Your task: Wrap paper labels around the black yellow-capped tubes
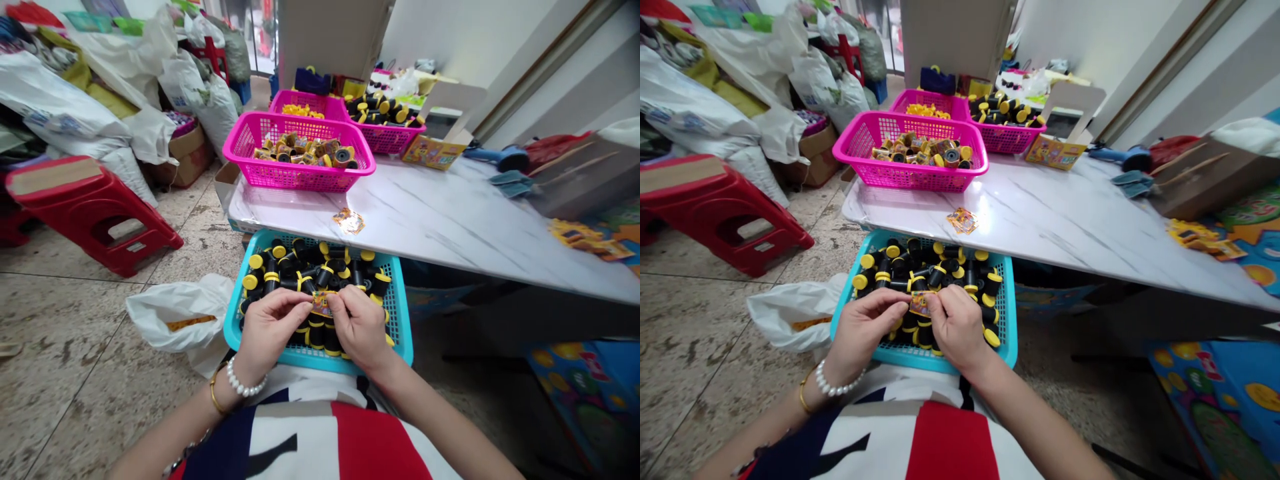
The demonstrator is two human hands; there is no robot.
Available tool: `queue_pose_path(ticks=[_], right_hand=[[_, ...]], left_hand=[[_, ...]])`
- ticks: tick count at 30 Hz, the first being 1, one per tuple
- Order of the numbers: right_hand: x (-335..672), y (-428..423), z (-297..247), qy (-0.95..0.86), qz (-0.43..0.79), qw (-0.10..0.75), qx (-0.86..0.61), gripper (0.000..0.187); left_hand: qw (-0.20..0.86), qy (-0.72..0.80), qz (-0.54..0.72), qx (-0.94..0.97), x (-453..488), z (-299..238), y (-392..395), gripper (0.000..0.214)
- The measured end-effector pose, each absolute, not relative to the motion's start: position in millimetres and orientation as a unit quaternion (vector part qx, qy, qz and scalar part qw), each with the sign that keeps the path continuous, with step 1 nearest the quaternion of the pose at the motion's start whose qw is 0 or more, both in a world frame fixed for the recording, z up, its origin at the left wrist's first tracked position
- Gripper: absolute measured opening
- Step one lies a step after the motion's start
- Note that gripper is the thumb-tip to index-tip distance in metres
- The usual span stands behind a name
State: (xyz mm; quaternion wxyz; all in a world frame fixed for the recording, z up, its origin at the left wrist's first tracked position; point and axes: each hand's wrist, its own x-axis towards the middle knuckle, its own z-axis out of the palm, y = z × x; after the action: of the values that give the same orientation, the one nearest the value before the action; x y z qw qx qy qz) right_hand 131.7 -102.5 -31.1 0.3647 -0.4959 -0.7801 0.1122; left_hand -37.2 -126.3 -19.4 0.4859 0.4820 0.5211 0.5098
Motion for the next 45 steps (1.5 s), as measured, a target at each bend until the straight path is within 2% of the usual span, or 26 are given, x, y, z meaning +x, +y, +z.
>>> queue_pose_path(ticks=[6,13,17,20,23,25,28,30,32,36,40,42,45], right_hand=[[133.8,-102.7,-32.1,-0.771,0.114,0.364,-0.511,0.03],[131.3,-106.5,-33.8,-0.776,0.094,0.372,-0.5,0.035],[124.2,-111.6,-35.3,-0.784,0.091,0.377,-0.485,0.034],[127.6,-110.2,-30.0,-0.803,0.126,0.352,-0.464,0.035],[150.1,-98.0,-16.8,-0.821,0.158,0.294,-0.464,0.031],[173.1,-84.6,-8.1,-0.823,0.113,0.233,-0.506,0.023],[203.5,-65.1,-2.7,-0.82,-0.001,0.061,-0.569,0.02],[213.5,-58.1,-3.6,-0.82,-0.033,-0.048,-0.57,0.017],[215.7,-56.3,-5.4,-0.822,-0.043,-0.098,-0.559,0.018],[213.6,-57.9,-5.5,-0.827,-0.036,-0.091,-0.553,0.031],[216.5,-60.6,1.4,-0.813,-0.041,-0.109,-0.571,0.016],[218.0,-65.4,8.3,-0.815,-0.011,-0.041,-0.579,0.011],[214.5,-77.9,19.3,-0.795,0.15,0.193,-0.555,0.02]], left_hand=[[0.563,0.501,0.518,0.404,-31.1,-18.6,-127.5,0.024],[0.671,0.474,0.473,0.318,-31.1,-26.6,-126.2,0.03],[0.672,0.487,0.452,0.327,-30.4,-27.8,-128.6,0.037],[0.655,0.491,0.463,0.34,-30.3,-28.2,-129.6,0.033],[0.649,0.489,0.464,0.352,-31.3,-29.8,-128.7,0.029],[0.655,0.487,0.463,0.346,-32.7,-31.3,-126.7,0.028],[0.685,0.475,0.456,0.311,-35.1,-32.8,-120.7,0.029],[0.712,0.46,0.45,0.28,-36.6,-31.9,-114.9,0.033],[0.732,0.445,0.453,0.247,-38.0,-29.2,-108.5,0.034],[0.763,0.409,0.462,0.194,-40.8,-23.1,-97.8,0.024],[0.778,0.39,0.457,0.182,-41.8,-23.2,-93.6,0.018],[0.774,0.394,0.462,0.181,-40.1,-25.4,-93.4,0.018],[0.782,0.385,0.453,0.185,-34.5,-28.8,-93.8,0.017]])
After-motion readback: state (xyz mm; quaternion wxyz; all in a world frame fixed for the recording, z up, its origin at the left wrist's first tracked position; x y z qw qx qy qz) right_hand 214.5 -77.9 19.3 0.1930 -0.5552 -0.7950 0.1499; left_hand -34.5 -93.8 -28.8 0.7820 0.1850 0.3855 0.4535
